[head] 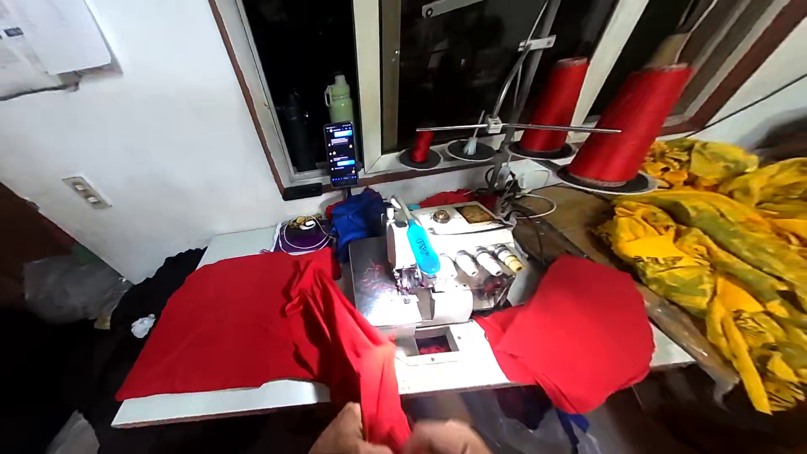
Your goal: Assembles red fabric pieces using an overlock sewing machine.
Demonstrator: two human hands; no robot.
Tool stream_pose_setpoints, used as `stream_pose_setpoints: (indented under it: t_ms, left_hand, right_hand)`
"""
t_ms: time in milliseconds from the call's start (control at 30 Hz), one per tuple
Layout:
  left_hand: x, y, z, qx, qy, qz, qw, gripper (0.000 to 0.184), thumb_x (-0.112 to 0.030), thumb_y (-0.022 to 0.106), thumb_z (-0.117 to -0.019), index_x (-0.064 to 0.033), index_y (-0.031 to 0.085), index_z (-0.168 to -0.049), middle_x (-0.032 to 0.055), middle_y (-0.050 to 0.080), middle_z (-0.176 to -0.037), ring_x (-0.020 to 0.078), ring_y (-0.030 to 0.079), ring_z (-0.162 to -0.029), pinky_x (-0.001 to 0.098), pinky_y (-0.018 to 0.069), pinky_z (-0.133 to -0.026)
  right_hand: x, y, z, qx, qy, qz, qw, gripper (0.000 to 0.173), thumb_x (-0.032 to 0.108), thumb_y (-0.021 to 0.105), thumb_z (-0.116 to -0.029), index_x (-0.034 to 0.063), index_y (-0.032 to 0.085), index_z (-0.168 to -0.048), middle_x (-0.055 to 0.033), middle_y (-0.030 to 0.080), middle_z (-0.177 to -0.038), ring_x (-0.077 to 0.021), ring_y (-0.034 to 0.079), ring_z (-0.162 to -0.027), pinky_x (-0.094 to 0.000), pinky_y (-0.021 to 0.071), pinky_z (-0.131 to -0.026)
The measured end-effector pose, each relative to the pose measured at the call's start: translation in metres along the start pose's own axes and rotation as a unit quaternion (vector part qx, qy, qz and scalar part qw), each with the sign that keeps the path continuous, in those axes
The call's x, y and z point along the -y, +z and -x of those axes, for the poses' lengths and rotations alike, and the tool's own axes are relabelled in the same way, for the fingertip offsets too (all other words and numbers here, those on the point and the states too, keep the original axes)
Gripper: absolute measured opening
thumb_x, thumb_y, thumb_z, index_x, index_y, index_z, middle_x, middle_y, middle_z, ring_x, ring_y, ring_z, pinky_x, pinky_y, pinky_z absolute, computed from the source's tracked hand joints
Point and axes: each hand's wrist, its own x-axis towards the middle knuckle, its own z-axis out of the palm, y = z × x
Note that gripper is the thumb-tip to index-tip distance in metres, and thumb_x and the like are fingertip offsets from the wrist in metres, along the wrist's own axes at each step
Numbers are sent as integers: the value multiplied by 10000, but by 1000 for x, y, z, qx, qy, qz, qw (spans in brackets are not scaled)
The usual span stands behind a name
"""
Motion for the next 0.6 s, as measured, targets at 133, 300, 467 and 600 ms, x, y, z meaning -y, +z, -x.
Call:
stream_pose_setpoints:
  t_ms: [133, 300, 467, 600]
  left_hand:
    - [30, 15, 17, 76, 63, -175, 980, 151, -45, 587, -860, 66, 689, -872, 125, 695, -792, 165, 678, -787, 407, 548, -752]
    - [33, 19, 12, -14, 68, -249, 966, 228, -105, 619, -887, 54, 678, -735, 169, 671, -698, 272, 685, -713, 490, 535, -705]
    - [-15, 18, -8, -269, 12, -57, 961, 286, -64, 668, -870, 100, 630, -1102, 125, 707, -945, 130, 692, -906, 355, 573, -870]
    - [-102, -33, -49, -323, 211, 33, 922, 212, -17, 627, -917, 32, 631, -1124, 41, 727, -946, 86, 708, -891, 314, 606, -843]
  right_hand:
    - [-24, -29, -42, 11, 176, 124, 976, 499, 387, 536, -1054, 155, 544, -1496, -14, 677, -1330, -90, 651, -1171, -352, 525, -1046]
    - [-62, -69, -25, -276, 301, 331, 851, 604, 340, 647, -989, -25, 496, -1446, -132, 737, -961, -266, 726, -865, -506, 587, -836]
    - [-36, -72, 9, -385, 235, 362, 816, 772, 237, 618, -1003, -92, 227, -1582, -231, 708, -1211, -388, 687, -1115, -601, 500, -997]
    - [-3, -57, 7, -236, 32, 257, 937, 505, 366, 659, -982, -17, 642, -1310, -13, 756, -1106, -39, 707, -959, -260, 600, -837]
